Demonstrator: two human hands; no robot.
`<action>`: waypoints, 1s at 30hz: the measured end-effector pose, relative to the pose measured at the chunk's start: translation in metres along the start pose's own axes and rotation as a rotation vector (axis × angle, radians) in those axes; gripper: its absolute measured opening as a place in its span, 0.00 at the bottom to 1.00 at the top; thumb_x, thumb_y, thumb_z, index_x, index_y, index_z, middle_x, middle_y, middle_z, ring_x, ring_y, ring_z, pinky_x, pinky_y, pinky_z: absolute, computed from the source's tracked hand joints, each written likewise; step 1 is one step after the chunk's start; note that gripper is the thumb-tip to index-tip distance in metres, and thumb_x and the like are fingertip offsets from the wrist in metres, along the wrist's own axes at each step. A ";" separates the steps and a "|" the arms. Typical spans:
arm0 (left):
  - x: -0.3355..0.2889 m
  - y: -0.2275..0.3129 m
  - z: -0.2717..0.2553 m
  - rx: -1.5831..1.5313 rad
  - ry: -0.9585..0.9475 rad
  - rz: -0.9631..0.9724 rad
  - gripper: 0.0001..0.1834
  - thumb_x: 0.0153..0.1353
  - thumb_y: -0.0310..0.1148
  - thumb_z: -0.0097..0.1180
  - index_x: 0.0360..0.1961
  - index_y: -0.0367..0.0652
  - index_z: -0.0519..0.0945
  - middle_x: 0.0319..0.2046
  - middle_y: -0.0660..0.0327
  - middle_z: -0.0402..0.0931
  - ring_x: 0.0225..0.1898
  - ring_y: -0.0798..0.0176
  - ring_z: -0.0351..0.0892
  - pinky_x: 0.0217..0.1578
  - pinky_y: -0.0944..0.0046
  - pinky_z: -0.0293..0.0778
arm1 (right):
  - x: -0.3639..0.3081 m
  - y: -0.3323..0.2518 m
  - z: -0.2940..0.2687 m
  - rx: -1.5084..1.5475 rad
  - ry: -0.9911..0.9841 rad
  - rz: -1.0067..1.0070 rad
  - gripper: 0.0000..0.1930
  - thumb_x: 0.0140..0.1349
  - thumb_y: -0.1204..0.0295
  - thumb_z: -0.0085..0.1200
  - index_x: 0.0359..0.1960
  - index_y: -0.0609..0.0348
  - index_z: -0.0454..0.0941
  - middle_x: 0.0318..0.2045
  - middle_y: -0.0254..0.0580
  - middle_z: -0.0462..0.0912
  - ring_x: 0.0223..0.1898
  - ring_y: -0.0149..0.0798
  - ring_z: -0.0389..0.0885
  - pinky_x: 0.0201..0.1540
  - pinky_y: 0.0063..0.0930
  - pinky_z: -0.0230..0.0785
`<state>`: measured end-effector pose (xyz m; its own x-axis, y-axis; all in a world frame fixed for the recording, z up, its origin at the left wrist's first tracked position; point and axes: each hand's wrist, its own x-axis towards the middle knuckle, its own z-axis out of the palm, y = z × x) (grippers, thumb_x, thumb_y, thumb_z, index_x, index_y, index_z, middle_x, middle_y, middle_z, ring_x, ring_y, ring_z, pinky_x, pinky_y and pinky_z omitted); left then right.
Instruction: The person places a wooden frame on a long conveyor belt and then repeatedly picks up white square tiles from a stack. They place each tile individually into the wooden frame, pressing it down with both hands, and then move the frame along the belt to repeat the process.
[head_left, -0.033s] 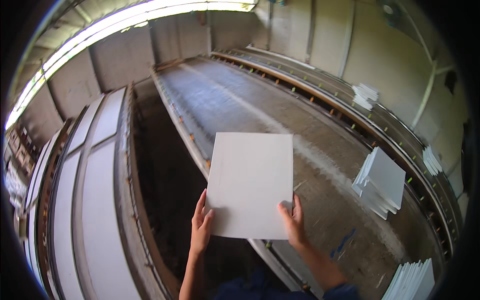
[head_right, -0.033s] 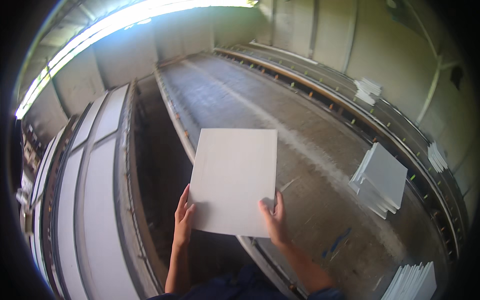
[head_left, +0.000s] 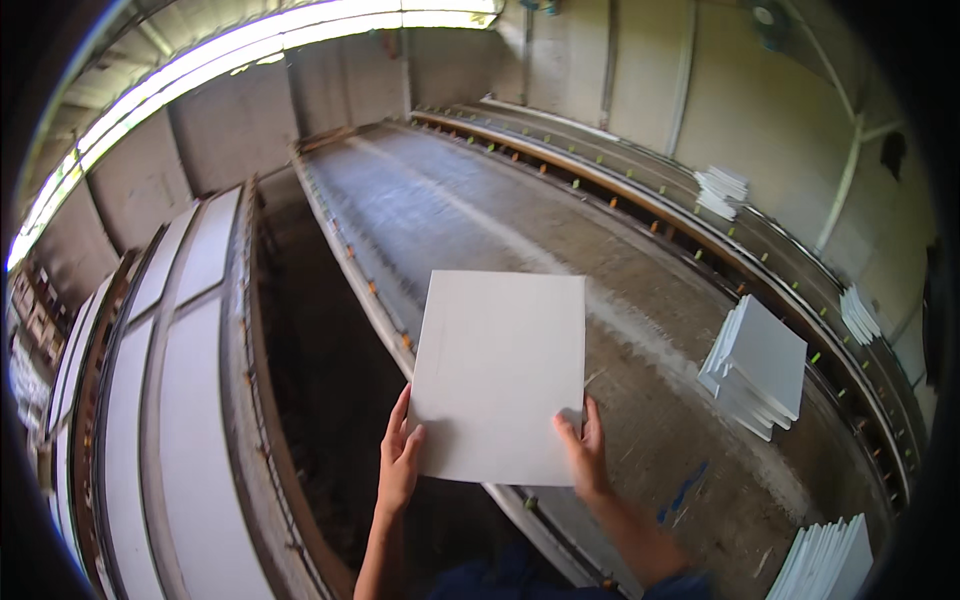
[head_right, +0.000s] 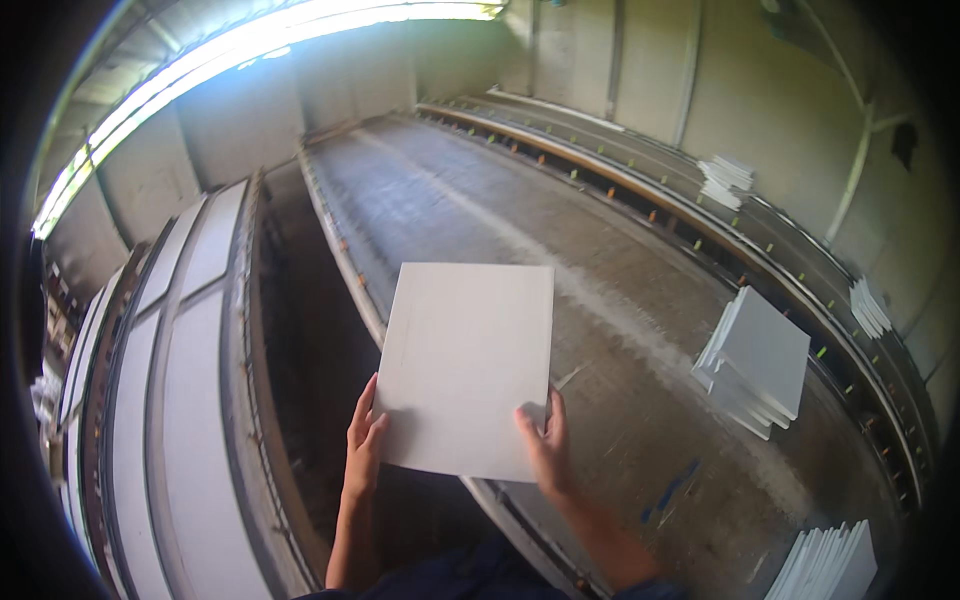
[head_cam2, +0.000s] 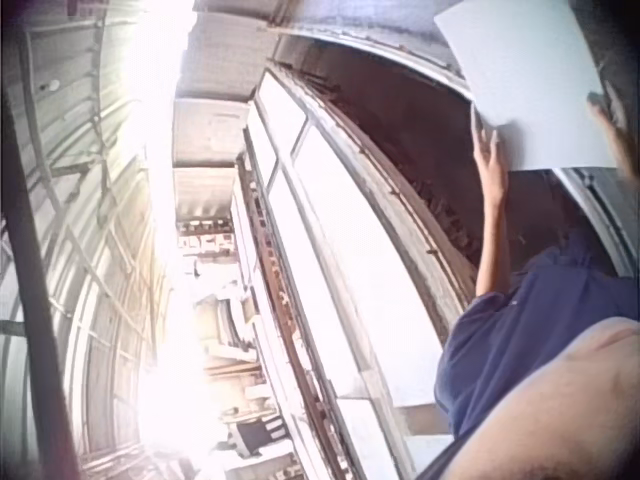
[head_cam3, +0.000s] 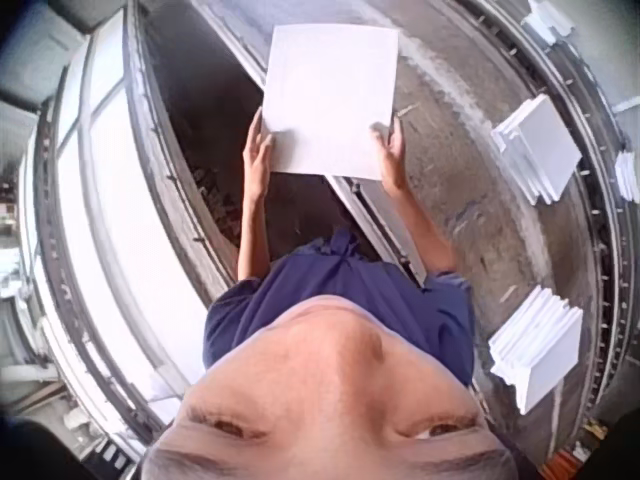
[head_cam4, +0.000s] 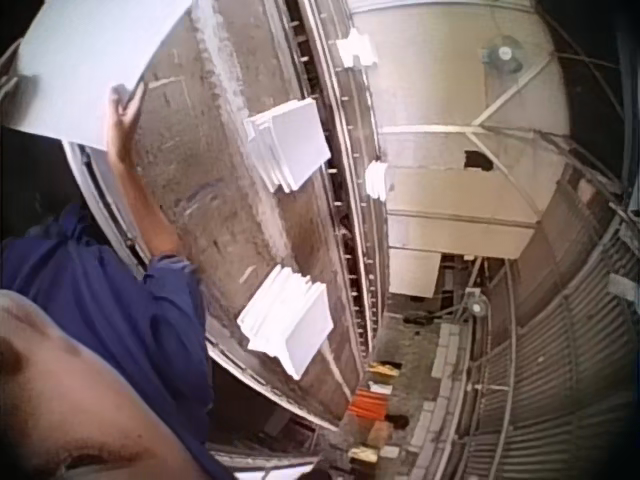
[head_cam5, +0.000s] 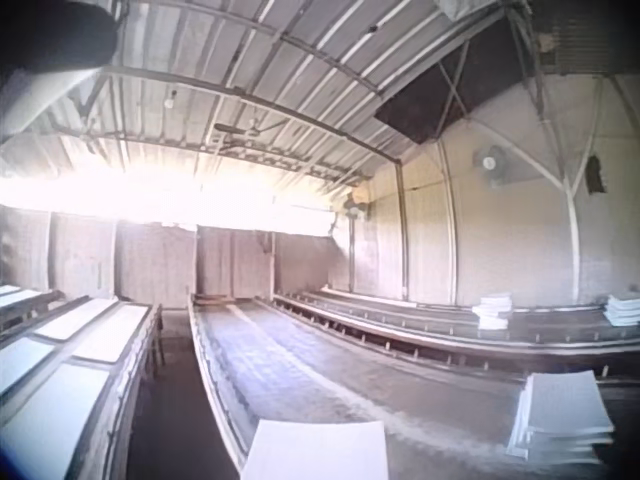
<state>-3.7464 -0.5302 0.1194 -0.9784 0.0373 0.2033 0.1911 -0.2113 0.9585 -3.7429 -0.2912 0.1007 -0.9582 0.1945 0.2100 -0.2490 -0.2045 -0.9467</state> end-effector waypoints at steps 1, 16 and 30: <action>0.020 -0.007 0.006 -0.001 -0.054 -0.011 0.32 0.64 0.26 0.44 0.69 0.41 0.51 0.65 0.54 0.57 0.64 0.62 0.57 0.63 0.62 0.52 | 0.008 0.002 -0.007 -0.006 0.050 0.003 0.26 0.62 0.72 0.51 0.60 0.65 0.58 0.51 0.45 0.70 0.51 0.33 0.69 0.54 0.27 0.62; 0.315 -0.088 -0.027 0.175 -0.593 0.005 0.37 0.59 0.26 0.57 0.68 0.41 0.54 0.65 0.53 0.58 0.65 0.60 0.56 0.63 0.61 0.53 | 0.160 0.063 0.066 -0.123 0.601 -0.009 0.26 0.64 0.71 0.49 0.61 0.65 0.56 0.52 0.44 0.70 0.50 0.31 0.69 0.55 0.27 0.61; 0.445 -0.099 -0.034 -0.007 -0.907 -0.273 0.38 0.61 0.28 0.56 0.69 0.45 0.51 0.59 0.50 0.64 0.56 0.61 0.68 0.54 0.62 0.66 | 0.227 0.083 0.114 -0.195 0.714 -0.053 0.40 0.55 0.74 0.59 0.65 0.64 0.46 0.55 0.50 0.64 0.56 0.38 0.67 0.57 0.33 0.64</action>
<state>-4.2034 -0.5262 0.1081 -0.5538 0.8310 0.0525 -0.0392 -0.0890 0.9953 -3.9977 -0.3737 0.0974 -0.6036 0.7897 0.1096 -0.1992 -0.0163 -0.9798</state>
